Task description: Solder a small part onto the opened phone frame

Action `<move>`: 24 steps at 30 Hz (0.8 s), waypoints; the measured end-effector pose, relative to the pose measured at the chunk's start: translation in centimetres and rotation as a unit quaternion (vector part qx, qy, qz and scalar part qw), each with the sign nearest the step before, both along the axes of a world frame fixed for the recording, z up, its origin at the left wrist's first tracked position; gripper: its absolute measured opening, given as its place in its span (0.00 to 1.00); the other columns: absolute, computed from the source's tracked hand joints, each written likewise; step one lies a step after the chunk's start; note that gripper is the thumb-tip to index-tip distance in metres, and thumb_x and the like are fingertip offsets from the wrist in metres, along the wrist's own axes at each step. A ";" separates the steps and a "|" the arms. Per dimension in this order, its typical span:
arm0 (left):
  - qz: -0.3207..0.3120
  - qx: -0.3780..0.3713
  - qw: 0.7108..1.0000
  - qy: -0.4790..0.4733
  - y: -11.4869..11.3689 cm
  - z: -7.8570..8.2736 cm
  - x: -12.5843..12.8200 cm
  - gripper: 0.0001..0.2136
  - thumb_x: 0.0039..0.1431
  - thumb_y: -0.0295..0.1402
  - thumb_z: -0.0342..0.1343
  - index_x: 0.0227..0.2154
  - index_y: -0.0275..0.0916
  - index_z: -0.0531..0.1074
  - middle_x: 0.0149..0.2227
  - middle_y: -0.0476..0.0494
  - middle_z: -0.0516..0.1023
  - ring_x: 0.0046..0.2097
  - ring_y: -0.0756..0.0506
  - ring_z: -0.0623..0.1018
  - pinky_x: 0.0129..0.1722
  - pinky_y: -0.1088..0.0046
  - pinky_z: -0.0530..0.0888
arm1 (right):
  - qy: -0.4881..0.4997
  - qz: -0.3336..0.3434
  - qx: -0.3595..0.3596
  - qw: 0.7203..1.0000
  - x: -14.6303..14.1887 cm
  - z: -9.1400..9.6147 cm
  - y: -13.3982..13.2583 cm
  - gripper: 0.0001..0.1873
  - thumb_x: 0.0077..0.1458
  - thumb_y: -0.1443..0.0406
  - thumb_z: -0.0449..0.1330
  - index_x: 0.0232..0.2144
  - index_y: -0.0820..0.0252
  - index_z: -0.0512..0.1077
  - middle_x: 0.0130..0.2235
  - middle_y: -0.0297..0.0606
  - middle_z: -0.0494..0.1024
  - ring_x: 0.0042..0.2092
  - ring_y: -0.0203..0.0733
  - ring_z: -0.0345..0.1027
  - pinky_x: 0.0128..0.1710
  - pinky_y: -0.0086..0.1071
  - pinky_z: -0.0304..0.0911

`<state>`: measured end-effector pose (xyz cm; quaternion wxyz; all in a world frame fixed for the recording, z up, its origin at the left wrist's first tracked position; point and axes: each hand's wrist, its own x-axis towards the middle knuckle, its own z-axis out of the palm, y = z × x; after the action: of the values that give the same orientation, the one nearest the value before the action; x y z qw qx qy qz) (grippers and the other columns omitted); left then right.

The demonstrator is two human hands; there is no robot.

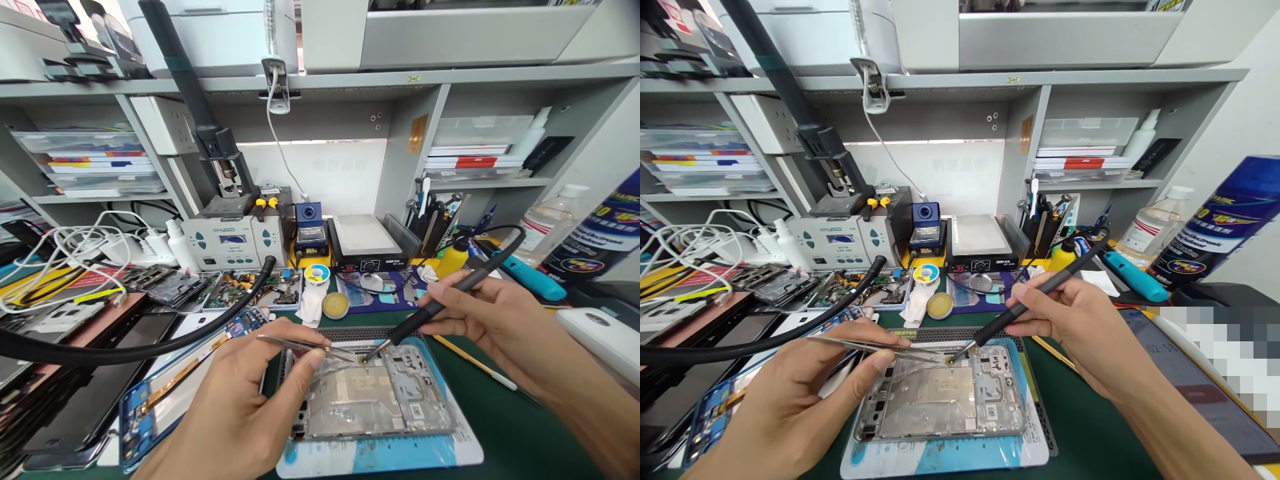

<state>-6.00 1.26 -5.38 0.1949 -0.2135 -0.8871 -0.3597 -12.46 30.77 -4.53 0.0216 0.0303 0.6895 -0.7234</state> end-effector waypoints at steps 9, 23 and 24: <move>0.009 -0.014 1.000 0.001 -0.1 -0.2 0.0 0.07 0.66 0.33 0.57 0.44 0.51 0.76 0.42 0.56 0.85 0.42 0.48 0.85 0.42 0.75 0.81 | 0.006 0.001 0.001 1.000 0.0 -0.3 0.0 0.15 0.47 0.57 0.77 0.32 0.58 0.81 0.34 0.39 0.86 0.37 0.47 0.83 0.35 0.32 0.84; -0.001 0.003 1.000 -0.014 -0.1 -0.2 0.1 0.07 0.66 0.32 0.57 0.42 0.48 0.78 0.42 0.52 0.86 0.43 0.46 0.86 0.43 0.74 0.82 | 0.004 0.000 0.011 1.000 0.1 -0.1 -0.1 0.15 0.48 0.56 0.77 0.32 0.58 0.80 0.34 0.40 0.86 0.38 0.49 0.83 0.36 0.32 0.84; 0.000 0.004 1.000 -0.014 -0.1 -0.2 0.1 0.07 0.66 0.32 0.57 0.42 0.48 0.78 0.42 0.52 0.86 0.43 0.46 0.86 0.43 0.74 0.82 | 0.006 0.000 0.010 1.000 0.1 -0.1 -0.1 0.15 0.48 0.56 0.77 0.32 0.58 0.80 0.33 0.40 0.86 0.37 0.49 0.83 0.35 0.32 0.84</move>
<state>-5.89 1.18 -5.57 0.1834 -0.2080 -0.8882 -0.3663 -12.37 30.71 -4.61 0.0173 0.0262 0.6965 -0.7169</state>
